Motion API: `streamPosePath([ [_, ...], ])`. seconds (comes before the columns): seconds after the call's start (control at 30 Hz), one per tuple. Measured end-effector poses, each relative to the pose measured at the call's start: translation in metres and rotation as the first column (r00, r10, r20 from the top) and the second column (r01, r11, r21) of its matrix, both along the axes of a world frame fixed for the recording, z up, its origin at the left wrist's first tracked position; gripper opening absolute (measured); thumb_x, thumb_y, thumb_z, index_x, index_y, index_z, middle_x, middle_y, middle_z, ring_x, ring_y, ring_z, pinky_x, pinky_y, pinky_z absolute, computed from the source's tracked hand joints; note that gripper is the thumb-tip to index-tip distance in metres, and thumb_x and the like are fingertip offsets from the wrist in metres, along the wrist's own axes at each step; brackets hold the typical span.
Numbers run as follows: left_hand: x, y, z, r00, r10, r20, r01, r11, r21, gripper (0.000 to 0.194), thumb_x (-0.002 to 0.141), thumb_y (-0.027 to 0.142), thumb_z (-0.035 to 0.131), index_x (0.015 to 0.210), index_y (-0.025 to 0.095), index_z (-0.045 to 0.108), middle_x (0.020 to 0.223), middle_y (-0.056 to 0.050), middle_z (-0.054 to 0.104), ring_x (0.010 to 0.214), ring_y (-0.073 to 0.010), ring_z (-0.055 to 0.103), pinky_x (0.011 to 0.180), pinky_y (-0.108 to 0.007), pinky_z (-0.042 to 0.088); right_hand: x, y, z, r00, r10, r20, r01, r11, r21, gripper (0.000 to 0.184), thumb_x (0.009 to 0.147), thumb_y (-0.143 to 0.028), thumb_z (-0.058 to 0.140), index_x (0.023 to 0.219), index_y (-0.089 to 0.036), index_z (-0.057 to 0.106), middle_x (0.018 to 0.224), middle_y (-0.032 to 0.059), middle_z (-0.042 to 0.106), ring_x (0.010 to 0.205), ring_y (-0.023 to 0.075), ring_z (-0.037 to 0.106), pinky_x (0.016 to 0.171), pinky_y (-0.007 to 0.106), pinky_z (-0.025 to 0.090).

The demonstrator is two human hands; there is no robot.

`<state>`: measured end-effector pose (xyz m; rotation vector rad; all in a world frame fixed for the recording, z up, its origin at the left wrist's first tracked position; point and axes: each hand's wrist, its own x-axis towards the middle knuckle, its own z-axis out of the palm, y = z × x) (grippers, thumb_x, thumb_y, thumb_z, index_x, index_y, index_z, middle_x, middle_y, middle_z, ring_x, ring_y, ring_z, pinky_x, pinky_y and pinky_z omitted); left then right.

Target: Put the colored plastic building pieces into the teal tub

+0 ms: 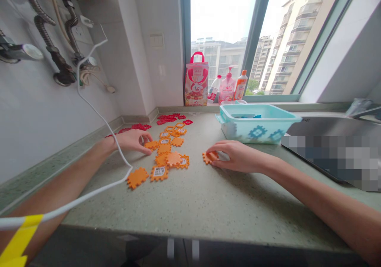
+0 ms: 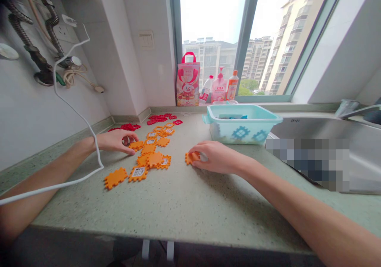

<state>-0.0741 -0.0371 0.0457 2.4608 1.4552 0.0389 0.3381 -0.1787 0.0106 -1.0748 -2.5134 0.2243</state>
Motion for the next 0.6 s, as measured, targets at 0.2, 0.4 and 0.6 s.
streamPosePath([
  [0.2, 0.002, 0.003, -0.005, 0.999, -0.040, 0.027, 0.040, 0.999, 0.008, 0.070, 0.064, 0.066, 0.078, 0.118, 0.021, 0.073, 0.105, -0.005, 0.073, 0.083, -0.0207, 0.065, 0.072, -0.030, 0.048, 0.000, 0.000, 0.001, 1.000, 0.007, -0.006, -0.007, 1.000, -0.005, 0.019, 0.097, -0.027, 0.069, 0.114, -0.023, 0.077, 0.105, 0.0061, 0.076, 0.091, 0.0235, 0.071, 0.086, 0.036, 0.055],
  [0.4, 0.007, 0.000, -0.007, 0.998, -0.052, 0.022, 0.052, 0.998, 0.032, 0.070, 0.070, 0.062, 0.076, 0.128, 0.022, 0.071, 0.098, -0.005, 0.072, 0.083, -0.0208, 0.064, 0.071, -0.029, 0.046, -0.001, 0.003, -0.004, 0.997, 0.003, -0.083, -0.002, 1.000, 0.007, 0.031, 0.097, -0.036, 0.071, 0.124, -0.022, 0.075, 0.109, 0.0077, 0.077, 0.097, 0.0243, 0.072, 0.088, 0.036, 0.057],
  [0.6, 0.007, 0.001, -0.008, 0.995, -0.091, 0.037, 0.090, 0.995, 0.042, 0.068, 0.073, 0.068, 0.075, 0.125, 0.024, 0.072, 0.107, -0.006, 0.074, 0.086, -0.0211, 0.064, 0.073, -0.029, 0.044, -0.016, -0.001, -0.021, 0.964, 0.063, -0.257, -0.054, 0.998, 0.044, 0.041, 0.106, -0.036, 0.063, 0.145, -0.024, 0.060, 0.135, 0.0115, 0.069, 0.119, 0.0255, 0.068, 0.104, 0.042, 0.055],
])
